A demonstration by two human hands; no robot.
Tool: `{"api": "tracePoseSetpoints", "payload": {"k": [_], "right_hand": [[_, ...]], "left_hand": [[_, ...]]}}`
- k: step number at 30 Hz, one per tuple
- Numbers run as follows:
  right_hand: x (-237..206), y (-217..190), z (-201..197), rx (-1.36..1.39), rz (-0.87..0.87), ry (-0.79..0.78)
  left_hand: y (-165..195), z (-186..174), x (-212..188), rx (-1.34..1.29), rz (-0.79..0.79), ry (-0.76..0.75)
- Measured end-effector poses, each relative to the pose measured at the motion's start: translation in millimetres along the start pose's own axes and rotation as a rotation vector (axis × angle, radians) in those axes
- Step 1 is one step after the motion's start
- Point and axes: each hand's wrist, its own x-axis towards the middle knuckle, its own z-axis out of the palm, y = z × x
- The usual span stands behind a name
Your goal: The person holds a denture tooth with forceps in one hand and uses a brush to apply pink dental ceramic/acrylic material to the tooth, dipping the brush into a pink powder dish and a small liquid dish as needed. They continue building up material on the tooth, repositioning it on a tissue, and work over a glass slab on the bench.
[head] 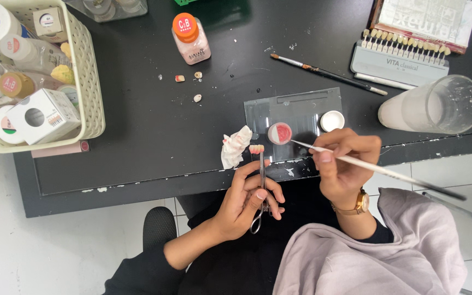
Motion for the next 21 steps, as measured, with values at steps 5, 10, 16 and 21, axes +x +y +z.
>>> {"api": "tracePoseSetpoints", "payload": {"k": [5,10,16,21], "right_hand": [[1.5,-1.5,0.7,-0.088,-0.042,-0.073],[4.3,-1.5,1.9,-0.119,-0.066,-0.082],[2.2,-1.5,1.1,-0.109,-0.054,-0.064],[-1.2,1.8,-1.2,-0.089,-0.054,-0.029]], "left_hand": [[-0.7,0.4,0.6,0.006,0.007,0.003],[-0.9,0.6,0.0,0.0,0.009,0.003],[-1.7,0.6,-0.3,0.0,0.005,0.004],[-1.8,0.0,0.3,0.009,0.004,0.002]]}}
